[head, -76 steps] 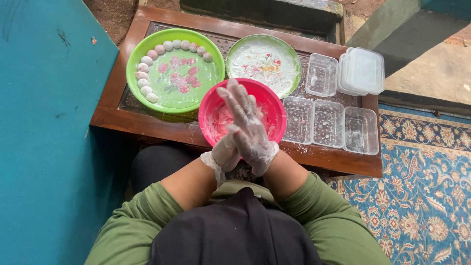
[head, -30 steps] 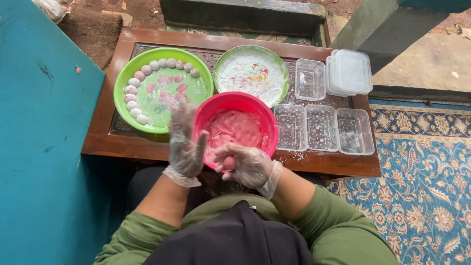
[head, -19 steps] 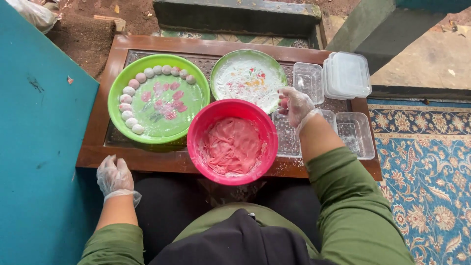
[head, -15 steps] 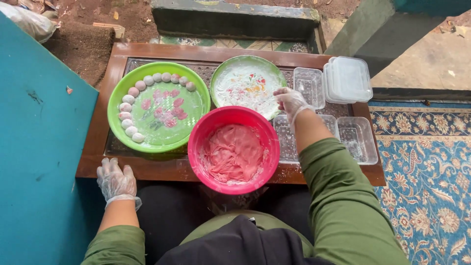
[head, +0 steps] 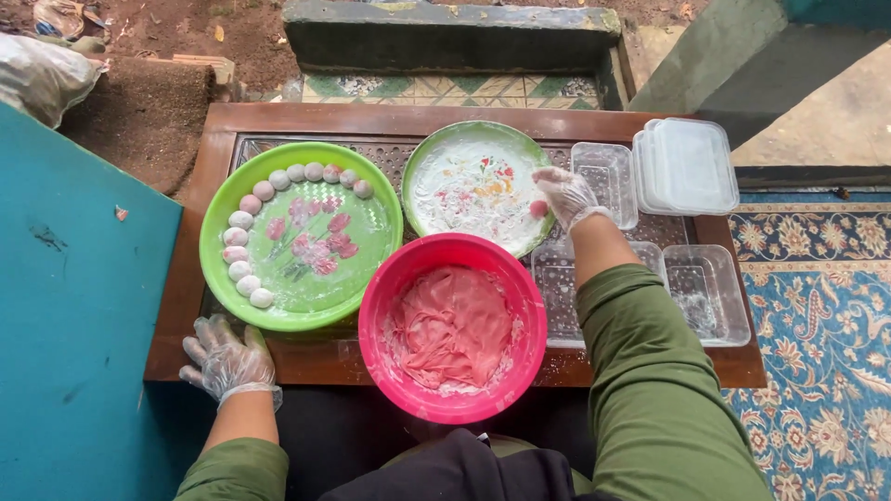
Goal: A person wearing gloves is shaping small balls of pink dough and placing them on a green tray.
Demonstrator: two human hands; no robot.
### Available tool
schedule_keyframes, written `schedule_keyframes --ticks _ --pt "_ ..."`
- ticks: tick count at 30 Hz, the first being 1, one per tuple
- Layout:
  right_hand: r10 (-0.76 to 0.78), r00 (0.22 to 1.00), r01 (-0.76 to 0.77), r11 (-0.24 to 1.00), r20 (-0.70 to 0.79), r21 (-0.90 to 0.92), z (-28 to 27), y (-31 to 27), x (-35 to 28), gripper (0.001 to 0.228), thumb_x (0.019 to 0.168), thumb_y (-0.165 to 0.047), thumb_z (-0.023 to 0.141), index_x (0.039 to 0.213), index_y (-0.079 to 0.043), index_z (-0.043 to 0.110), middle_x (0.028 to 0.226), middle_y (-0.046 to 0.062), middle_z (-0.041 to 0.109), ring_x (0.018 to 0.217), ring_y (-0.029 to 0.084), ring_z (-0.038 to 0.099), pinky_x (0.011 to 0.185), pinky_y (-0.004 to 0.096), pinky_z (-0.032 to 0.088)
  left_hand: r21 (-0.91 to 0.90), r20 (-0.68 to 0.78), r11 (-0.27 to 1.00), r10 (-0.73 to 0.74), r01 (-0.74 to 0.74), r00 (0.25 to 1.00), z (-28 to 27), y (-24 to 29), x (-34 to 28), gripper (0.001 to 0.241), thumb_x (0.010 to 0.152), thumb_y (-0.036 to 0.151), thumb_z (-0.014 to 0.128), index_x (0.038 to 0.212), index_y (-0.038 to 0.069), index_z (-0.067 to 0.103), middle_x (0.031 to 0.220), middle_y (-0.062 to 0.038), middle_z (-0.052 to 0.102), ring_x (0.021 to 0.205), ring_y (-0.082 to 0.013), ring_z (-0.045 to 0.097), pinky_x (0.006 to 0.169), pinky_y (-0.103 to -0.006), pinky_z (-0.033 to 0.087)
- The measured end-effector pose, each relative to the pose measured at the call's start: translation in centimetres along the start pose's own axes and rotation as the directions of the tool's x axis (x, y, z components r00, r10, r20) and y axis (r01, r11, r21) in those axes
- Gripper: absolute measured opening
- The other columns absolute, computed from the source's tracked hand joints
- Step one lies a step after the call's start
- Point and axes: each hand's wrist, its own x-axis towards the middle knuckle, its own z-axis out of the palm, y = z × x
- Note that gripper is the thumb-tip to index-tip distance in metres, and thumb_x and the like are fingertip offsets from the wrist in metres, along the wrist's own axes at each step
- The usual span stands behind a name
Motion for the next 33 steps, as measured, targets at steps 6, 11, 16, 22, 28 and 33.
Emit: schedule_keyframes --ticks 6,11,16,22,28,33 --pt "0.021 1.0 -0.025 0.915 -0.013 -0.403 0.2 2.9 2.3 0.028 0.081 -0.063 0.057 0.106 -0.061 0.07 0.102 -0.024 0.072 0.1 0.01 0.07 0.095 0.029 0.051 0.033 0.037 0.999 -0.016 0.015 0.999 -0.3 0.2 0.2 0.061 0.103 0.05 0.034 0.158 0.023 0.032 0.171 -0.004 0.02 0.156 -0.0346 0.01 0.119 -0.0679 0.013" --pt "-0.089 0.986 0.16 0.726 0.14 -0.669 1.9 6.9 1.0 0.041 0.088 -0.065 0.046 0.125 -0.049 0.056 0.125 -0.013 0.057 0.12 0.018 0.052 0.106 0.041 0.034 0.04 0.041 0.999 -0.026 0.024 0.999 0.0 0.0 0.4 0.062 0.102 0.05 0.033 0.159 0.024 0.031 0.173 -0.003 0.018 0.157 -0.0346 0.011 0.119 -0.0696 0.012" --pt "-0.127 0.936 0.348 0.465 0.328 -0.814 2.4 10.0 1.0 0.056 0.095 -0.067 0.036 0.143 -0.037 0.043 0.146 -0.003 0.043 0.137 0.024 0.037 0.116 0.052 0.018 0.049 0.08 0.998 -0.039 0.036 0.996 -1.0 0.5 0.2 0.063 0.102 0.05 0.033 0.16 0.024 0.028 0.173 -0.002 0.015 0.157 -0.0333 0.008 0.12 -0.0693 0.012" --pt "-0.066 0.91 0.413 0.22 0.409 -0.884 2.1 10.8 6.2 0.074 0.102 -0.068 0.026 0.163 -0.025 0.025 0.17 0.004 0.023 0.157 0.029 0.015 0.123 0.068 0.0 0.047 0.102 0.998 -0.048 0.043 0.994 -1.8 1.1 0.0 0.065 0.102 0.05 0.033 0.161 0.024 0.027 0.173 -0.003 0.014 0.157 -0.0337 0.008 0.12 -0.0684 0.012" --pt "-0.059 0.845 0.533 0.138 0.531 -0.834 3.2 8.7 3.1 0.063 0.102 -0.062 0.033 0.157 -0.031 0.032 0.163 -0.004 0.026 0.15 0.023 0.023 0.122 0.059 0.006 0.066 0.102 0.997 -0.051 0.044 0.994 -1.3 0.7 0.4 0.066 0.101 0.051 0.033 0.162 0.025 0.026 0.173 -0.003 0.015 0.158 -0.0337 0.007 0.121 -0.0694 0.012" --pt "-0.354 0.858 0.5 0.408 0.372 -0.764 1.0 9.5 2.2 0.031 0.104 -0.053 0.045 0.13 -0.038 0.054 0.123 -0.012 0.053 0.117 0.015 0.05 0.101 0.04 0.031 0.055 0.109 0.998 -0.049 0.043 0.993 -1.6 0.8 0.4 0.065 0.102 0.051 0.033 0.161 0.025 0.027 0.173 -0.003 0.015 0.158 -0.0342 0.007 0.121 -0.07 0.011"
